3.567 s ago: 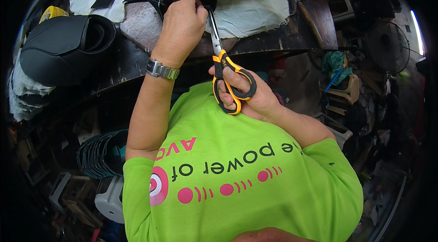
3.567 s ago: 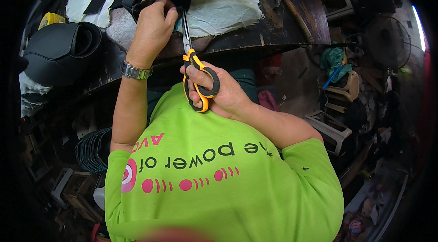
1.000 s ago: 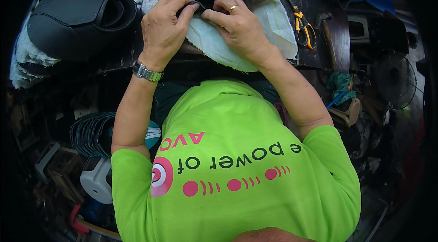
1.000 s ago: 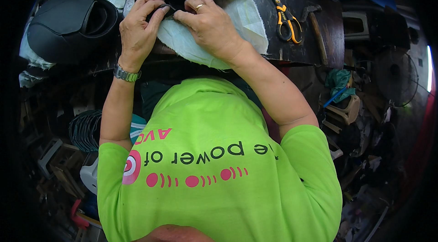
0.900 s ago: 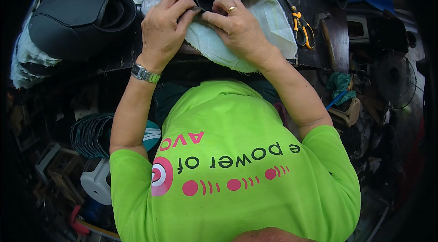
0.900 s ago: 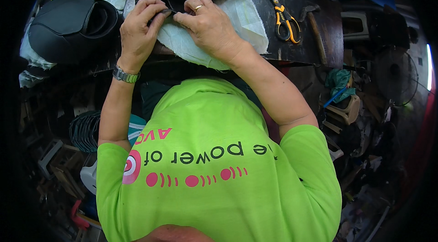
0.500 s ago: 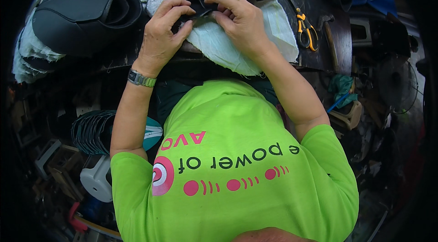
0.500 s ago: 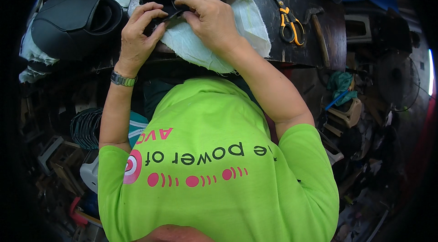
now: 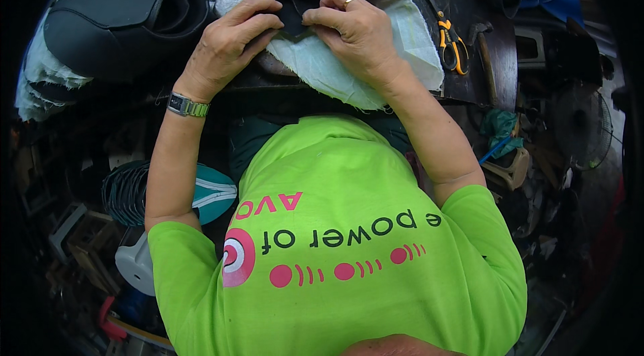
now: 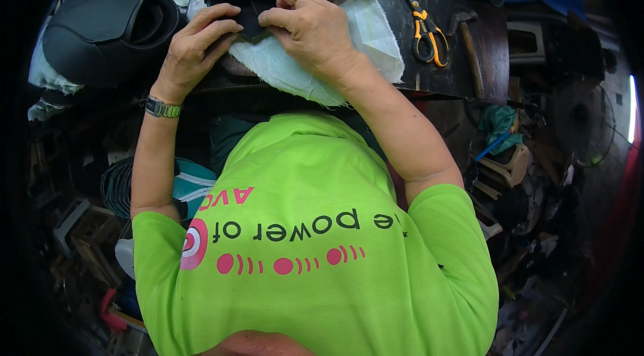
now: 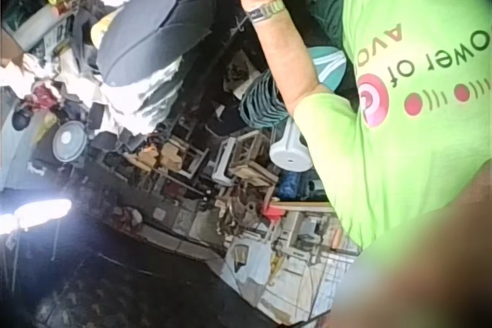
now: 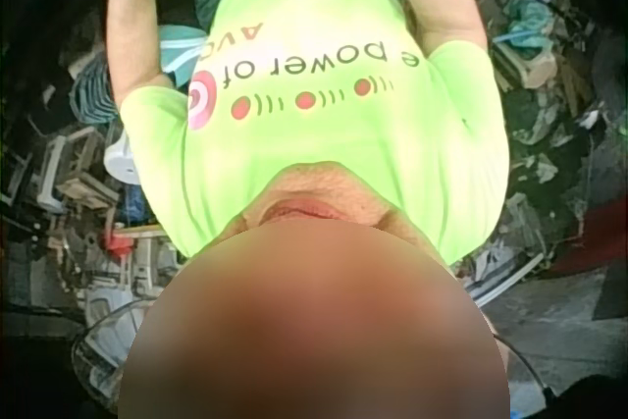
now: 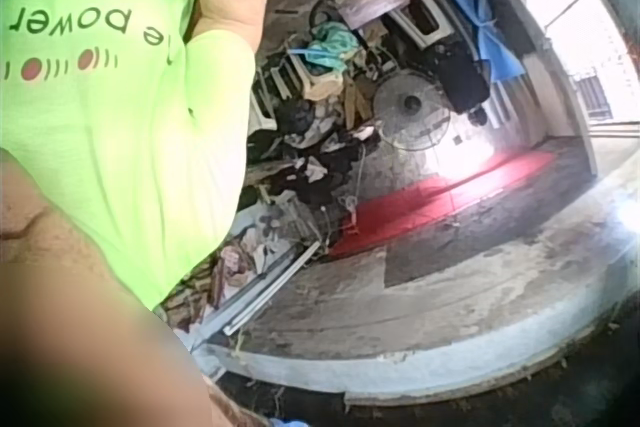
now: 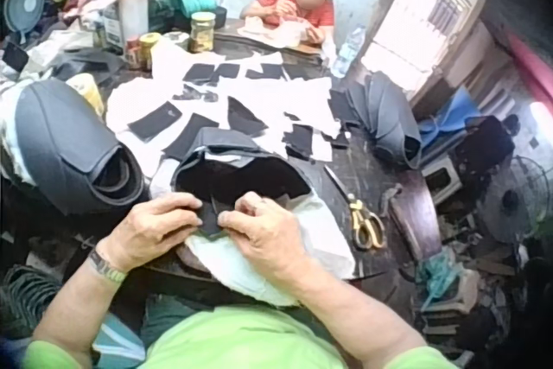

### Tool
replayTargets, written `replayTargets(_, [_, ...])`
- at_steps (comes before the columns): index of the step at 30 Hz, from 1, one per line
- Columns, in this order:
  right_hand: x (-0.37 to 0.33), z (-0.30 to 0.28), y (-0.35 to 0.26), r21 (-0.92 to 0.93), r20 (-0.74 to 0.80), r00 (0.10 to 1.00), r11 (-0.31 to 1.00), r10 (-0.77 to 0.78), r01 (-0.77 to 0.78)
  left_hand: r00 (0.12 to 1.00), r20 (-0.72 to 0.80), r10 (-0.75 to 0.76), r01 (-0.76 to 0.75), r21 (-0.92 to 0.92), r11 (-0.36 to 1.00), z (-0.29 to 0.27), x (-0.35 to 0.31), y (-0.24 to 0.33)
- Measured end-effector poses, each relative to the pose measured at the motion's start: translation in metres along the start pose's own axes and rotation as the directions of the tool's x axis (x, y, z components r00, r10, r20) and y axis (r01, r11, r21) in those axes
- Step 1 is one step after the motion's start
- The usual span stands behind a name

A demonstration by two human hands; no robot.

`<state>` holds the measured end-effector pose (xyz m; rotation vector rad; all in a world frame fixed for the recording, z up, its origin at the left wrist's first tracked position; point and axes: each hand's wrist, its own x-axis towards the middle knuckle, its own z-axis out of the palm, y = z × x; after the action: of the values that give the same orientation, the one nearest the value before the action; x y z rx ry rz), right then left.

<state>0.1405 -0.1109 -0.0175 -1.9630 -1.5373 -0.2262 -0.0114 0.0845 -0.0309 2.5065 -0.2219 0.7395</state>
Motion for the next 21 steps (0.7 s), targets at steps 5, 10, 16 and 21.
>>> replayTargets(5, [-0.001, -0.002, -0.001, -0.05, 0.055, 0.997, 0.997, -0.048, 0.051, 0.999, 0.042, 0.016, -0.017, 0.024, 1.0, -0.001, -0.001, -0.005])
replayTargets(10, [-0.001, -0.003, -0.002, -0.047, 0.098, 0.992, 0.995, -0.084, 0.089, 0.996, 0.087, 0.013, -0.013, 0.005, 1.0, -0.003, -0.005, -0.007])
replayTargets(16, [-0.005, -0.009, -0.007, -0.02, 0.153, 0.978, 0.989, -0.142, 0.146, 0.987, 0.151, -0.057, 0.079, -0.144, 0.986, -0.009, -0.014, 0.002])
replayTargets(21, [-0.012, -0.016, -0.006, 0.129, 0.119, 0.978, 0.979, -0.173, 0.157, 0.979, 0.164, -0.122, 0.148, -0.158, 0.976, -0.007, -0.019, 0.013])
